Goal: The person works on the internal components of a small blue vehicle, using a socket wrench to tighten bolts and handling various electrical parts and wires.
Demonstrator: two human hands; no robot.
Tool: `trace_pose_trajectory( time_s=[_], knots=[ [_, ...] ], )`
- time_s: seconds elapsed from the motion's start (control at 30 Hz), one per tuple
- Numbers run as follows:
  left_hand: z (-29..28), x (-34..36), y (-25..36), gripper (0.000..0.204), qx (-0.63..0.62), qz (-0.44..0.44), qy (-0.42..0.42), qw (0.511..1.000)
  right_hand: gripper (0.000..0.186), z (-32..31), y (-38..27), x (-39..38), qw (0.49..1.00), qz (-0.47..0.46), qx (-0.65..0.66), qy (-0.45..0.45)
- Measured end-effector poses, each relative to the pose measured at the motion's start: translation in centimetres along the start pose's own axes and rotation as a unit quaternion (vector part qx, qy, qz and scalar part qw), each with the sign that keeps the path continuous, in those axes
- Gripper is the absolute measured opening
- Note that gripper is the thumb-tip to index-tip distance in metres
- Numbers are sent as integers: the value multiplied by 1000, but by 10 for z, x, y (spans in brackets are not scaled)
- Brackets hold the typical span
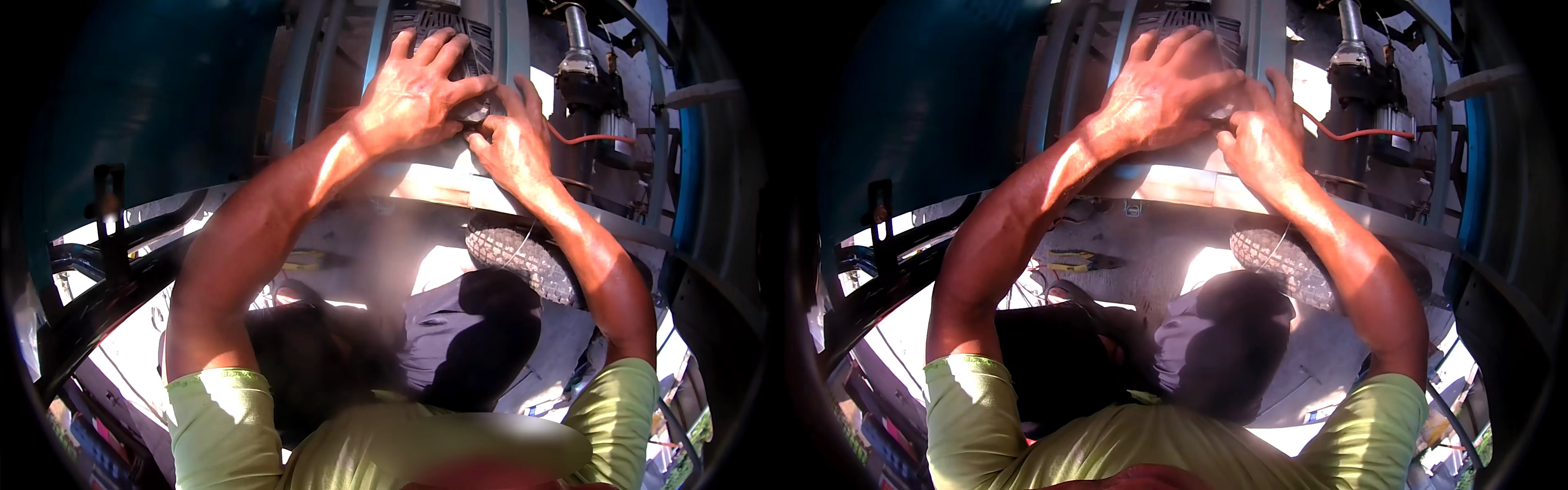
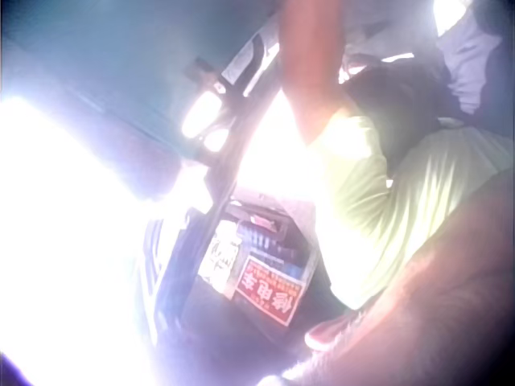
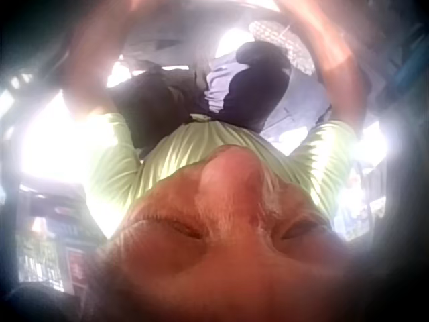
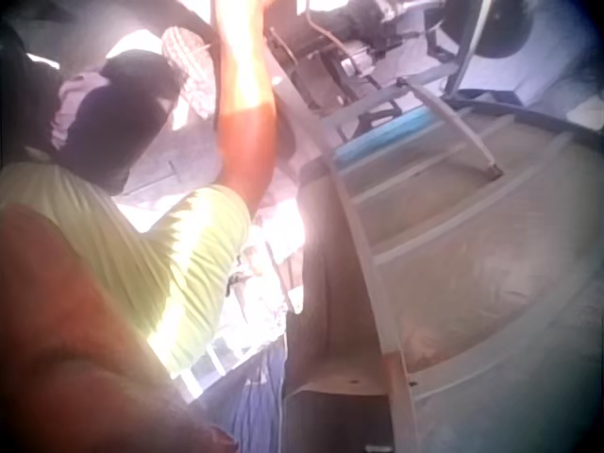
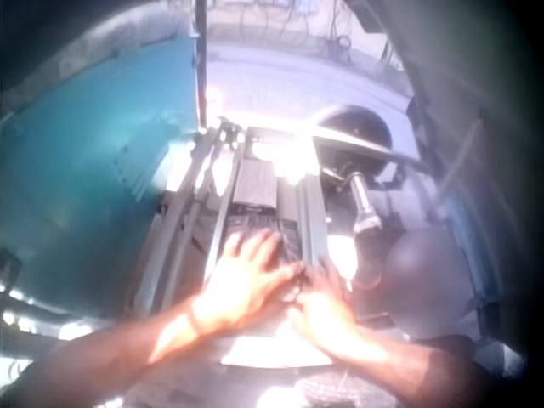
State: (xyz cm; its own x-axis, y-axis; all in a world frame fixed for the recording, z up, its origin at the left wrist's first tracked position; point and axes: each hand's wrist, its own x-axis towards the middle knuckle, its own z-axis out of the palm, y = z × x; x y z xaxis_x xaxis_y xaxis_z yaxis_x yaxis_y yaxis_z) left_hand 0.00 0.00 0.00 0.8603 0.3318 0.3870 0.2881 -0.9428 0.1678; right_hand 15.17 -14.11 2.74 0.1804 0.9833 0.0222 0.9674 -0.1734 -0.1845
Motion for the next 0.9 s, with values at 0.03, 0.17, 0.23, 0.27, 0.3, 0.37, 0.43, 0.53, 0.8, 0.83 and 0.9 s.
trace_pose_trajectory(
  time_s=[0.03, 0.17, 0.23, 0.27, 0.3, 0.37, 0.43, 0.53, 0.8, 0.83, 0.9],
  knots=[
    [0, 0, 0, 66, 0, 1, 1, 1000, 19, 0, 0, 0, 1000, -2, 0, 1],
    [3, 1, 0, 66, -1, 2, 15, 1000, 18, -1, 2, 0, 1000, -6, -11, 2],
    [3, 0, -1, 66, 0, 4, 13, 1000, 18, -2, 1, 0, 1000, -10, -17, 2],
    [2, -1, -2, 66, 1, 4, 11, 1000, 18, -1, -1, 0, 1000, -14, -26, 4],
    [2, -1, -2, 66, 1, 5, 10, 1000, 18, -1, -1, 0, 1000, -16, -19, -1],
    [2, -1, -2, 66, 0, 5, 10, 1000, 19, -2, 0, 1, 999, -20, -25, -12],
    [3, 0, -1, 67, -4, 5, 17, 1000, 20, -5, 1, 0, 999, -31, -22, -8],
    [3, -1, -3, 67, -5, 8, 24, 1000, 21, -7, 1, -2, 999, -38, -18, 7],
    [1, -1, -2, 65, 5, 7, 19, 1000, 23, -2, -4, -4, 999, 19, 36, 18],
    [1, -1, -2, 65, 3, 5, 19, 1000, 22, -1, -4, -4, 999, 20, 42, 17],
    [1, -1, -1, 65, -1, 4, 18, 1000, 22, 2, -2, -2, 998, 12, 49, 29]
  ],
)
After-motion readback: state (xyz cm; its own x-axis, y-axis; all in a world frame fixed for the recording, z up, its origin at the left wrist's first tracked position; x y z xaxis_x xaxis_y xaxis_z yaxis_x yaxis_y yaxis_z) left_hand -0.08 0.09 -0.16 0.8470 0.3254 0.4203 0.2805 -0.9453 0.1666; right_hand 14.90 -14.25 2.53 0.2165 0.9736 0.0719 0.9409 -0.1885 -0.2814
